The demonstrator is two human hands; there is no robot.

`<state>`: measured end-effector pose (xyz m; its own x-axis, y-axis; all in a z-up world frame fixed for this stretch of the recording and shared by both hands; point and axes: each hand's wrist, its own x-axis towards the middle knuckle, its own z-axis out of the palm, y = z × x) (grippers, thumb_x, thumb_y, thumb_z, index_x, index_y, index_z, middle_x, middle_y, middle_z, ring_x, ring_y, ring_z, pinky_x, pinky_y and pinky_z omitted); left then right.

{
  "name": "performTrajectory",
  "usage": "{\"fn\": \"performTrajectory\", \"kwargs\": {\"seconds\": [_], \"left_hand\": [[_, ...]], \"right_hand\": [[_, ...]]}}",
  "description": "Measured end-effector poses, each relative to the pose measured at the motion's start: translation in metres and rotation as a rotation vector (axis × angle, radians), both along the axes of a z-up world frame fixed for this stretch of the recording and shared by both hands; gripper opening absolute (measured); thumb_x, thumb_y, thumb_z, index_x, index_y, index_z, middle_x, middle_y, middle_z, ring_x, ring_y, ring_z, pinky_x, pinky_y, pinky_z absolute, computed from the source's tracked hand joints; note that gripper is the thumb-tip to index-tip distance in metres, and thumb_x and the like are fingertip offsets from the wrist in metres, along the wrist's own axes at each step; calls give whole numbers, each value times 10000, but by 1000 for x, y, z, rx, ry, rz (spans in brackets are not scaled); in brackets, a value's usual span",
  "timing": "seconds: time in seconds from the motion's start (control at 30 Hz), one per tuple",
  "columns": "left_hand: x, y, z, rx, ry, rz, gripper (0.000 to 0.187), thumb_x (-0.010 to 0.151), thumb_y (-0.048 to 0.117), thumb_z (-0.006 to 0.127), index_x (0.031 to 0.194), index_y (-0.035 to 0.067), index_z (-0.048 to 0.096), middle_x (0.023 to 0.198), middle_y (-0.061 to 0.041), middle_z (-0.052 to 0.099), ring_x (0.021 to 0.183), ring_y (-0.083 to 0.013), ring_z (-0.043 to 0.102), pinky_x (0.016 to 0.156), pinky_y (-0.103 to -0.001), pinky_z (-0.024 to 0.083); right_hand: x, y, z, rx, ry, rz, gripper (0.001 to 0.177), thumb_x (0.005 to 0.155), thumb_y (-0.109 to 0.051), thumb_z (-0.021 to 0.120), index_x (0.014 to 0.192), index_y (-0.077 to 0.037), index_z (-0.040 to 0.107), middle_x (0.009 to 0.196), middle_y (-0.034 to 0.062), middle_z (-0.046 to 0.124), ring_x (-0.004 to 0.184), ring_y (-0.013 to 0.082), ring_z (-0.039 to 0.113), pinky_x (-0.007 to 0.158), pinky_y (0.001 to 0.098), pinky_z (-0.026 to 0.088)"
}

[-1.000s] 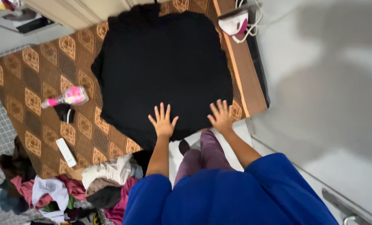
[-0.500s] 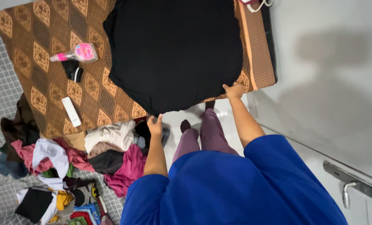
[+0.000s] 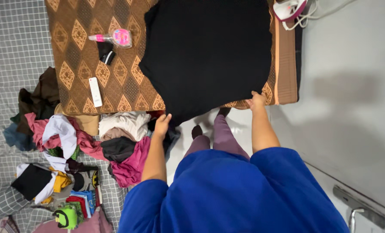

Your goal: The person uses an iron on a patterned board to smooth a black shirt, folding the shirt into a rectangular shape and placing it on a stack of other garments.

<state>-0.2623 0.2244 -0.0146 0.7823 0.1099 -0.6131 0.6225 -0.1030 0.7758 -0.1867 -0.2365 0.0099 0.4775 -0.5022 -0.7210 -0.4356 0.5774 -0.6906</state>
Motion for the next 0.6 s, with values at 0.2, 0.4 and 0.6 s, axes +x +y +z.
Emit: {"fn": "performTrajectory", "kwargs": {"seconds": [0.2,0.4,0.6], "left_hand": [[95,12,16,83,-208,-113,724,1055,464,568,1497,-84,401,1596,-220,410,1503,-282,351,1225,-358,250],[269,-33,11,-233,-101,68,785,1012,431,617,1544,-65,320,1575,-204,423,1471,-304,401,1191,-381,336],[367,-72,-11,-67,147,195,625,949,475,572,1404,49,526,1215,-102,604,1036,-198,596,829,-376,492]], "right_hand": [[51,-23,15,-192,61,57,572,907,-10,616,1430,-47,387,1227,263,588,866,457,713,705,570,627],[158,-66,8,-125,-30,90,594,912,2,613,1445,-14,351,1281,324,519,822,513,719,696,582,613],[244,-59,-36,-631,-33,265,495,882,9,647,1333,-61,456,1077,205,657,891,348,716,776,433,599]]}}
